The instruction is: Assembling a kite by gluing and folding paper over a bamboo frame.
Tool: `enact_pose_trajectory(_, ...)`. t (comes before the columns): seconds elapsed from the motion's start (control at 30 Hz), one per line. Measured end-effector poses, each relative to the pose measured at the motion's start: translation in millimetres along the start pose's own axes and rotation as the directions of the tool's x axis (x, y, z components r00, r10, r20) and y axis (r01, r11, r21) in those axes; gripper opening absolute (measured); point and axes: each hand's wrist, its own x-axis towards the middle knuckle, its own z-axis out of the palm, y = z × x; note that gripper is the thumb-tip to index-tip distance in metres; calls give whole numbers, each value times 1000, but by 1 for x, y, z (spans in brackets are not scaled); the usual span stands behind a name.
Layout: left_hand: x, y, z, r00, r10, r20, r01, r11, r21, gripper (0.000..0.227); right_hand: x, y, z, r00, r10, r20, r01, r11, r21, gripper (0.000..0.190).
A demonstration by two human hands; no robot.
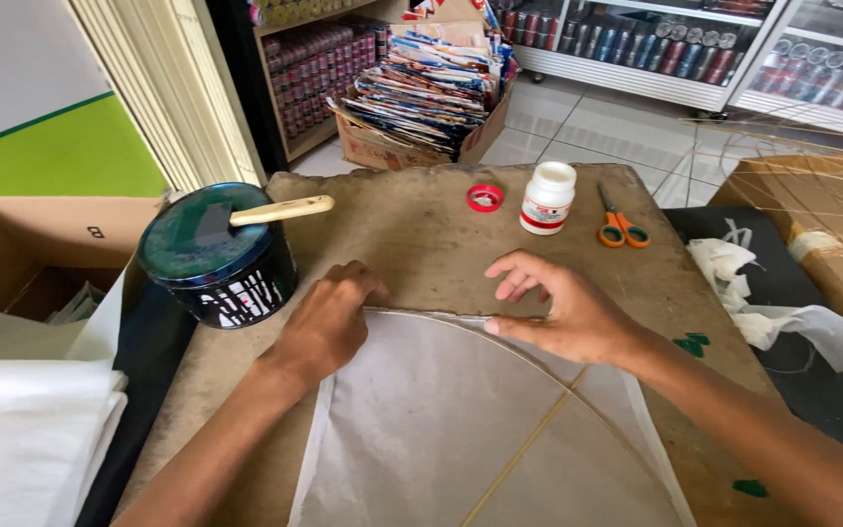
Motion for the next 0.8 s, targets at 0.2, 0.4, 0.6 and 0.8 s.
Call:
enact_pose_trajectory(0.2,-11,-2,-9,995,-93,37,84,977,196,37,17,-9,36,998,-47,48,49,998,-33,50)
enact_pose_trajectory(0.4,-14,-24,-10,990,-131,49,118,971,208,36,41,-37,67,993,-49,107,48,999,15,45)
enact_pose_trajectory(0.6,-21,-22,-20,990,-124,63,119,990,75,30,60,-55,93,990,-27,139,25,1000,13,48)
enact_pose_trajectory(0.8,-5,-42,-6,995,-84,52,88,993,-80,23,74,-58,106,991,44,127,-50,997,50,44)
